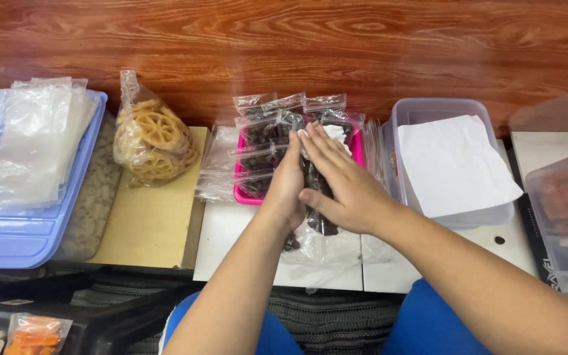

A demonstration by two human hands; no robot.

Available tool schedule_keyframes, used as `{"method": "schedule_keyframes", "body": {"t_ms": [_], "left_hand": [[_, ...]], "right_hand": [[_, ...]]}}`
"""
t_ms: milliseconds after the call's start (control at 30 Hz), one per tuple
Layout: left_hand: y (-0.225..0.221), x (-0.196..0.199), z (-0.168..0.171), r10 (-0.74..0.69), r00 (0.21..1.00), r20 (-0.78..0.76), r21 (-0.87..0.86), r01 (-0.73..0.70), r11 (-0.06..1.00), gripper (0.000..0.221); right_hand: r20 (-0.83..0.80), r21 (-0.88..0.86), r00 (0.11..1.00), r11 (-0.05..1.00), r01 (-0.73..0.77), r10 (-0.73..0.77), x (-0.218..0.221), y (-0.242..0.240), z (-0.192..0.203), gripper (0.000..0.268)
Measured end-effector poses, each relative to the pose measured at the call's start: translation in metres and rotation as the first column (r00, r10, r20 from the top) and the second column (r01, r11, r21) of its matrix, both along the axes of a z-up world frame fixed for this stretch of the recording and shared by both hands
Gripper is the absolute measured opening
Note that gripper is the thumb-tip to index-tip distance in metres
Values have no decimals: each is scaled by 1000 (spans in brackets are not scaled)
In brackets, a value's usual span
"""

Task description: Cleaning individual sealed plastic bags of food items using a cloth before further processing or storage.

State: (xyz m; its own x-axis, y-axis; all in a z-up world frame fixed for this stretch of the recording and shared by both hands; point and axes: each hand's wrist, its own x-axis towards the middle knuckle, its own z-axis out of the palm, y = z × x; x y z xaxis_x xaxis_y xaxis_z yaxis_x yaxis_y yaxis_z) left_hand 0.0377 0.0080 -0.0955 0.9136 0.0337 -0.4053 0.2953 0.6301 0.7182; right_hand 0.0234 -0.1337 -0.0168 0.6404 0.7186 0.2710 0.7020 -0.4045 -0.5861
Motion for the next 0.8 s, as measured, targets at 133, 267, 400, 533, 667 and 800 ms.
{"method": "schedule_keyframes", "body": {"t_ms": [133, 267, 400, 533, 667, 800], "left_hand": [[8, -13, 64, 88, 996, -15, 5, -88, 996, 62], [4, -15, 73, 40, 999, 8, -89, -39, 995, 62], [-10, -30, 77, -31, 988, 153, -62, 41, 997, 65], [11, -23, 62, 23, 992, 125, -48, -17, 999, 61], [4, -9, 52, 47, 999, 28, -97, -44, 994, 62], [7, -17, 64, 154, 988, 27, -66, -152, 986, 58]], "right_hand": [[35, -35, 994, 994, -106, 107, -22, 0, -12, 90], [38, 206, 999, 979, 7, -15, -14, 5, -9, 73], [65, 364, 974, 914, 180, -218, -8, 8, -7, 45], [150, 225, 978, 968, 110, -146, -28, 13, -14, 38], [224, 86, 964, 988, 127, -143, -8, 7, -17, 51], [-40, -24, 998, 998, 49, -50, -7, 0, -4, 79]]}}
